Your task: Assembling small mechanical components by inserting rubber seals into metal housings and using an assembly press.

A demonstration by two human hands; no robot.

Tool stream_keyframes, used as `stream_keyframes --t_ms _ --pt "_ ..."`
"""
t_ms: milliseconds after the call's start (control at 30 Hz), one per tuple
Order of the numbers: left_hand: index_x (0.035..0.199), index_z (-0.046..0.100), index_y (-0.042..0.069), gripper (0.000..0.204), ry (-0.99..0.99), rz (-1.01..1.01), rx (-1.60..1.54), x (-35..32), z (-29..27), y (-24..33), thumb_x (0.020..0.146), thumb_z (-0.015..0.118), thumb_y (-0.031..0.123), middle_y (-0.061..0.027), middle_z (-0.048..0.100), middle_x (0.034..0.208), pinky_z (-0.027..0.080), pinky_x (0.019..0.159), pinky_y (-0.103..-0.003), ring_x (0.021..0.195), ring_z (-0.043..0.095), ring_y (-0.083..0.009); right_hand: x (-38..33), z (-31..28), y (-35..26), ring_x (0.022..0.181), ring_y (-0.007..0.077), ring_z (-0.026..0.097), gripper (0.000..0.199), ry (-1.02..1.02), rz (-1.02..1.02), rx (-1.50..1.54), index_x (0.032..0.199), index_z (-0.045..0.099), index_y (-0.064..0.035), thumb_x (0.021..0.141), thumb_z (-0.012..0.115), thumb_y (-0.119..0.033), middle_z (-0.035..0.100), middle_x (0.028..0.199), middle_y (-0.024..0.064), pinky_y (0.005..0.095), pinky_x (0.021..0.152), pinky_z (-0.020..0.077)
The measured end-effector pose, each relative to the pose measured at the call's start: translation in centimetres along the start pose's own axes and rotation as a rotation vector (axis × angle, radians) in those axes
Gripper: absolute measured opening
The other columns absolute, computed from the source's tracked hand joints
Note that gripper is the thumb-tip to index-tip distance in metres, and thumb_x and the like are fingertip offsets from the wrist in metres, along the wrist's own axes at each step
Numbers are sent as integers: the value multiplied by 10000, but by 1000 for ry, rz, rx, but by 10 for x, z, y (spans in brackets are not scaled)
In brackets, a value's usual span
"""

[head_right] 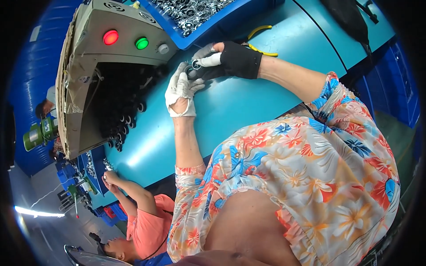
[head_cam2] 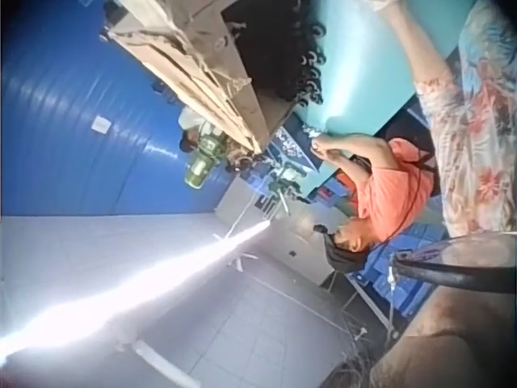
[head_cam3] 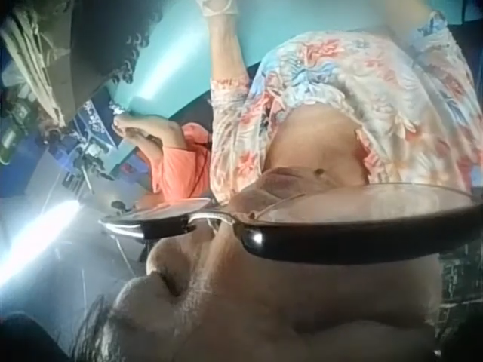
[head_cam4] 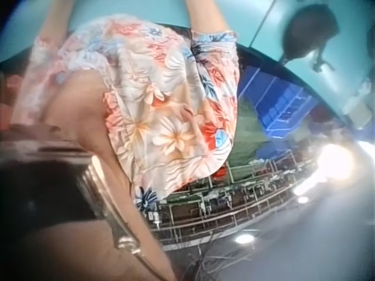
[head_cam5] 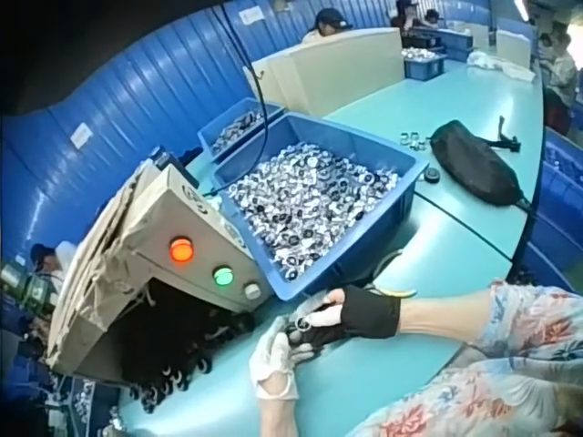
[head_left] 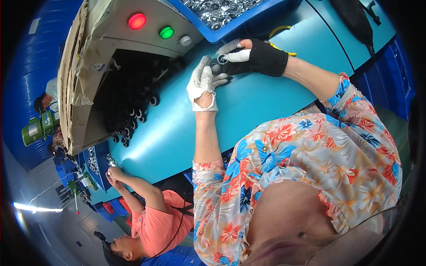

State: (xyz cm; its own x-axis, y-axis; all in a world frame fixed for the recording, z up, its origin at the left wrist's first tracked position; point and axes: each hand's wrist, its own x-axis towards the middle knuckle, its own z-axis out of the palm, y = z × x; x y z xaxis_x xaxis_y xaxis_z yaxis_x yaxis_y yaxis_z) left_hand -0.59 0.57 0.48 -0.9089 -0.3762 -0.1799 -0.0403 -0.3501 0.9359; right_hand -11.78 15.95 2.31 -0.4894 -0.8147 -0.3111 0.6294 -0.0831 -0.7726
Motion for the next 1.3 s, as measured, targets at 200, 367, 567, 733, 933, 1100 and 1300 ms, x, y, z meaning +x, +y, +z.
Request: stream_keyframes --t_ms 200,367,567,733,933,1100,1300 --pt "1275 385 -59 454 -24 14 -37 -1 1 3 914 511 185 -161 550 1084 521 651 -315 738 621 -221 1 -4 8 828 136 619 256 76 -38 -116 1012 592 -9 797 659 -131 639 927 79 257 752 505" --pt "1277 367 -95 489 -26 39 -38 -1 2 4 910 511 195 -189 552 1100 534 657 -291 749 631 -211 5 -7 11 816 143 618 254 66 -71 -119 1022 590 -11 801 644 -124 637 932 82 271 765 504" --pt "1278 377 -63 454 -24 19 -47 0 0 0 914 507 174 -171 538 1121 526 660 -321 744 626 -231 2 -5 12 854 148 613 249 107 -145 -189 1033 597 -12 809 622 -118 639 952 87 277 809 485" --pt "1248 409 -100 416 12 62 60 -1 5 1 907 501 120 -203 527 1163 542 667 -290 793 633 -228 4 5 12 875 144 606 219 67 -435 -520 1008 616 -2 811 585 -91 649 935 91 263 804 463" --pt "1244 418 -95 411 -32 135 129 0 9 0 906 506 122 -208 528 1158 541 677 -292 819 627 -220 5 5 18 863 152 609 214 54 -468 -585 1010 623 1 813 570 -63 655 920 109 270 795 458" --pt "1227 422 -103 421 -52 88 134 -2 8 -2 872 558 80 -203 544 1122 533 721 -293 836 622 -215 9 1 23 850 157 614 214 28 -478 -623 1001 625 1 800 596 -66 654 912 102 270 782 465" --pt "1222 420 -101 451 -43 79 58 -1 11 1 828 604 17 -195 557 1098 519 756 -297 896 606 -221 7 8 23 928 156 592 356 41 -442 -496 1111 548 9 790 634 -121 621 1010 113 278 846 450"
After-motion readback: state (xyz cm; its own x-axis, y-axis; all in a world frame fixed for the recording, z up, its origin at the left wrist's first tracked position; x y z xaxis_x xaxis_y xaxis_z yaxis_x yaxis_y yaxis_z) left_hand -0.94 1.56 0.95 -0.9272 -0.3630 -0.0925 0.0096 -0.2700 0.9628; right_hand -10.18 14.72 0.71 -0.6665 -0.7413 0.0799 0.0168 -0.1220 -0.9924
